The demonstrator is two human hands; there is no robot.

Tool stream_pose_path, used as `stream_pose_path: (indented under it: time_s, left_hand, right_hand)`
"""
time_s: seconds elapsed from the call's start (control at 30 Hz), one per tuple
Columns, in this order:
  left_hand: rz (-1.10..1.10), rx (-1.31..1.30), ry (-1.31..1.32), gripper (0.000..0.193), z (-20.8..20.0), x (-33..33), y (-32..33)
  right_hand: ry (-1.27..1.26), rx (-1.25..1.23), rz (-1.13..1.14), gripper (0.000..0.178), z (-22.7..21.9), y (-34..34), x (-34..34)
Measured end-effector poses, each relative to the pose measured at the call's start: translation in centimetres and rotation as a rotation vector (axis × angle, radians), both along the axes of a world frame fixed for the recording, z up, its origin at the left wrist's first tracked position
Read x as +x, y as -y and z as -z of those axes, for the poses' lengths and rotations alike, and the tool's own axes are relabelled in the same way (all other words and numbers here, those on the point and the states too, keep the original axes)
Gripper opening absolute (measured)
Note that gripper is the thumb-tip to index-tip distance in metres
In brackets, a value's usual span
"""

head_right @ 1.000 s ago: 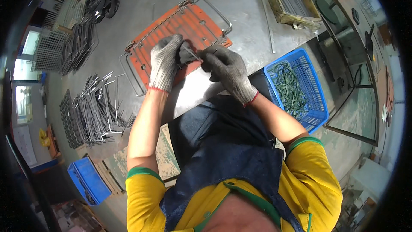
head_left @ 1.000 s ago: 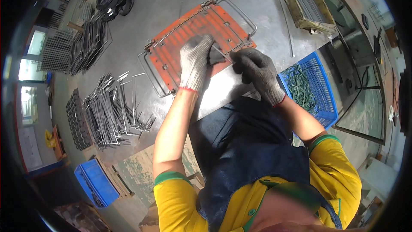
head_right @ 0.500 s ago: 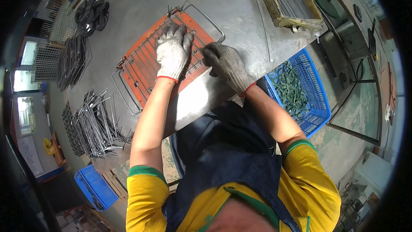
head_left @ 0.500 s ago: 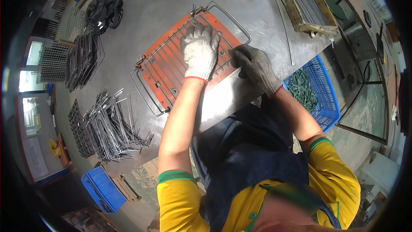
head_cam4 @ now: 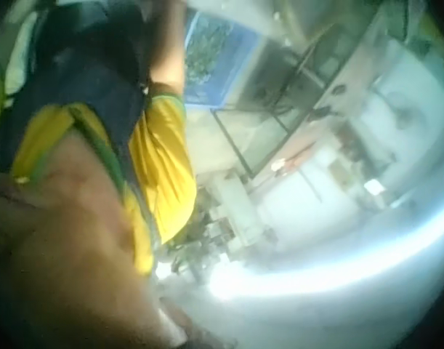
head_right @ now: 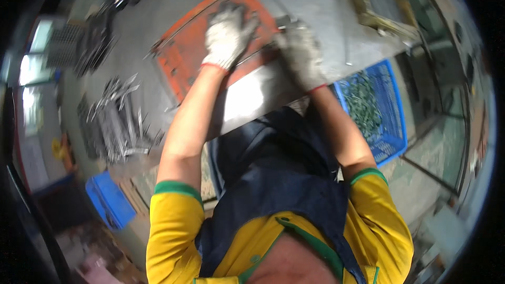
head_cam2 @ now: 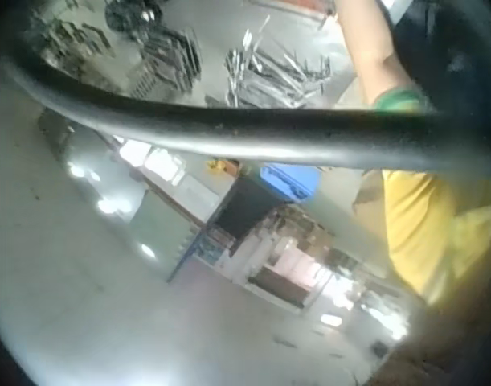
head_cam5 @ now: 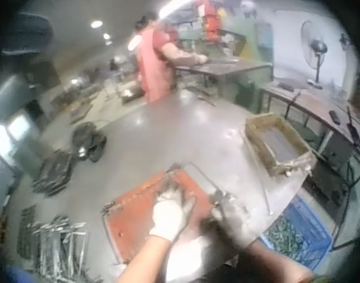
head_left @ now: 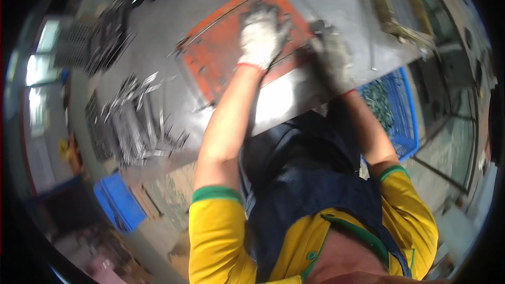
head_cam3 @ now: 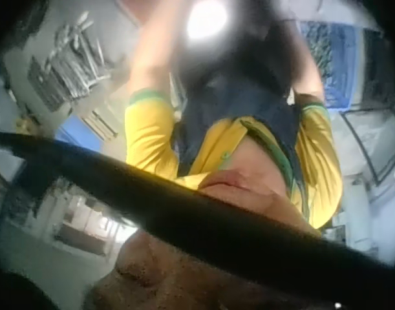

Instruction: The person assembles metal frames by inserting thin metal rods into slots on an orange jig. They repeatedly pick up rods from a container, place them into the jig, and then remove the assembled frame to place it on a pile. The process is repeated continuously throughout the video.

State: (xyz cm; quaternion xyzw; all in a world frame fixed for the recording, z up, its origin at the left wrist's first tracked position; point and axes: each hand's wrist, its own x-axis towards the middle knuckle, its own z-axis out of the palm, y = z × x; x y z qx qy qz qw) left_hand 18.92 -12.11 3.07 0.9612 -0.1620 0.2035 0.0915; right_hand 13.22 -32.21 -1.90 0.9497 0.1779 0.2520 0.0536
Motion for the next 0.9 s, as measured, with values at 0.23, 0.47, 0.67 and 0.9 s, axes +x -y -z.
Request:
stream_pose_path:
  time_s: [0.23,0.47,0.67,0.9]
  left_hand:
    - [-0.020,0.101,0.323,0.035,-5.8,-9.7,-11.7]
    - [-0.785,0.211,-0.503,0.050,-5.1,-17.8,-27.9]
    - [-0.758,0.074,-0.439,0.040,-6.9,-18.8,-29.8]
    - [-0.749,-0.714,-0.241,0.037,-10.2,-18.6,-32.5]
  right_hand:
    - [-0.304,1.028,0.032,0.038,-3.6,-0.5,-0.7]
    - [-0.244,0.932,-0.022,0.035,-2.9,-0.7,-0.5]
    - [-0.327,1.058,0.066,0.033,-3.8,0.4,-0.4]
    - [-0.661,1.514,-0.154,0.037,-6.6,-4.1,-4.9]
